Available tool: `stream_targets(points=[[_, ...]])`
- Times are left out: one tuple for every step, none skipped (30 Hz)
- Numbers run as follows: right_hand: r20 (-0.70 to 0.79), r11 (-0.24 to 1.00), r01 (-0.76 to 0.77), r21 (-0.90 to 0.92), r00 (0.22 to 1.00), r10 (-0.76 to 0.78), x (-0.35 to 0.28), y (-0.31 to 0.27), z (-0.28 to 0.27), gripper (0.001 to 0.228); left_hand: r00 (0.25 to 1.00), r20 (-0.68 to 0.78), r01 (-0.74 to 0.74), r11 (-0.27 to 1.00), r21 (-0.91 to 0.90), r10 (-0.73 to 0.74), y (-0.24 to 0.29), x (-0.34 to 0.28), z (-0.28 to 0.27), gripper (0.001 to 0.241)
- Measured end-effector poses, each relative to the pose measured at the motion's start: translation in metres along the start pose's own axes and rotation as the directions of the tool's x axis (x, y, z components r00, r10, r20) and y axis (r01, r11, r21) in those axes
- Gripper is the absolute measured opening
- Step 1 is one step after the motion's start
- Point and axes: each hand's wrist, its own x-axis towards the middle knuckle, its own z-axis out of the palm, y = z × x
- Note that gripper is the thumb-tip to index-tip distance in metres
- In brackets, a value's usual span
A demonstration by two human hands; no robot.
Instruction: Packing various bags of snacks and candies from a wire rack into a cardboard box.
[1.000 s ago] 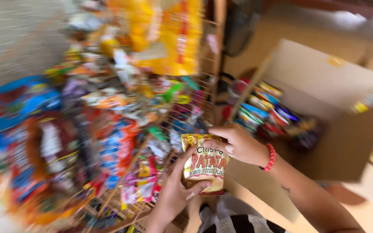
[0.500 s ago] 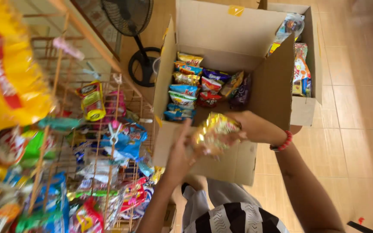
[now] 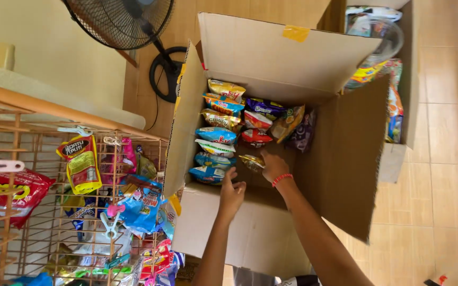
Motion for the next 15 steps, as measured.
stream_targets(points=[[0.014, 1.000, 0.007, -0.002, 1.000, -0.007, -0.006, -0.004, -0.009, 0.045, 1.000, -0.011, 0.012, 1.000, 0.000, -0.012, 0.000, 0.000, -0.001, 0.064], [-0.005, 1.000, 0.006, 0.018, 1.000, -0.006, -0.013, -0.008, -0.019, 0.050, 0.998, -0.057, -0.007, 0.999, -0.041, 0.005, 0.001, 0.000, -0.001, 0.061], [-0.024, 0.999, 0.006, 0.039, 1.000, -0.005, -0.020, -0.011, -0.028, 0.056, 0.994, -0.104, -0.029, 0.996, -0.080, 0.020, 0.002, -0.001, -0.001, 0.058], [-0.008, 0.999, 0.011, 0.035, 1.000, -0.011, -0.032, -0.021, -0.046, 0.056, 0.993, -0.115, -0.016, 0.997, -0.081, 0.007, 0.004, -0.004, -0.004, 0.058], [-0.004, 0.997, 0.045, 0.056, 0.999, -0.045, -0.045, -0.031, -0.064, 0.053, 0.973, -0.223, -0.084, 0.993, -0.087, 0.063, 0.006, -0.008, -0.008, 0.056], [-0.005, 0.994, 0.080, 0.078, 0.997, -0.080, -0.057, -0.041, -0.083, 0.049, 0.937, -0.329, -0.156, 0.984, -0.082, 0.121, 0.009, -0.010, -0.012, 0.054], [0.006, 0.993, 0.086, 0.076, 0.996, -0.087, -0.060, -0.049, -0.092, 0.049, 0.934, -0.338, -0.148, 0.986, -0.081, 0.112, 0.016, -0.009, -0.019, 0.054], [-0.063, 0.975, 0.193, 0.108, 0.980, -0.187, -0.067, -0.057, -0.102, 0.049, 0.903, -0.412, -0.177, 0.980, -0.086, 0.127, 0.023, -0.012, -0.025, 0.054], [-0.135, 0.945, 0.298, 0.133, 0.950, -0.281, -0.075, -0.064, -0.112, 0.048, 0.865, -0.483, -0.206, 0.975, -0.087, 0.140, 0.030, -0.015, -0.031, 0.053], [-0.119, 0.944, 0.300, 0.137, 0.951, -0.285, -0.073, -0.064, -0.110, 0.048, 0.863, -0.490, -0.192, 0.978, -0.084, 0.127, 0.031, -0.022, -0.034, 0.053], [-0.133, 0.954, 0.282, 0.104, 0.954, -0.268, -0.072, -0.064, -0.107, 0.048, 0.859, -0.497, -0.184, 0.980, -0.077, 0.122, 0.032, -0.028, -0.038, 0.051], [-0.164, 0.961, 0.269, 0.067, 0.953, -0.255, -0.064, -0.065, -0.109, 0.047, 0.854, -0.503, -0.193, 0.979, -0.070, 0.133, 0.037, -0.025, -0.041, 0.048], [-0.166, 0.959, 0.276, 0.067, 0.951, -0.262, -0.055, -0.060, -0.102, 0.047, 0.850, -0.509, -0.197, 0.978, -0.068, 0.136, 0.035, -0.020, -0.040, 0.048], [-0.181, 0.968, 0.242, 0.061, 0.957, -0.228, -0.048, -0.053, -0.094, 0.048, 0.864, -0.483, -0.182, 0.983, -0.041, 0.140, 0.032, -0.018, -0.039, 0.047], [-0.195, 0.977, 0.208, 0.054, 0.961, -0.194, -0.042, -0.046, -0.085, 0.049, 0.878, -0.457, -0.167, 0.986, -0.013, 0.142, 0.029, -0.016, -0.037, 0.045]])
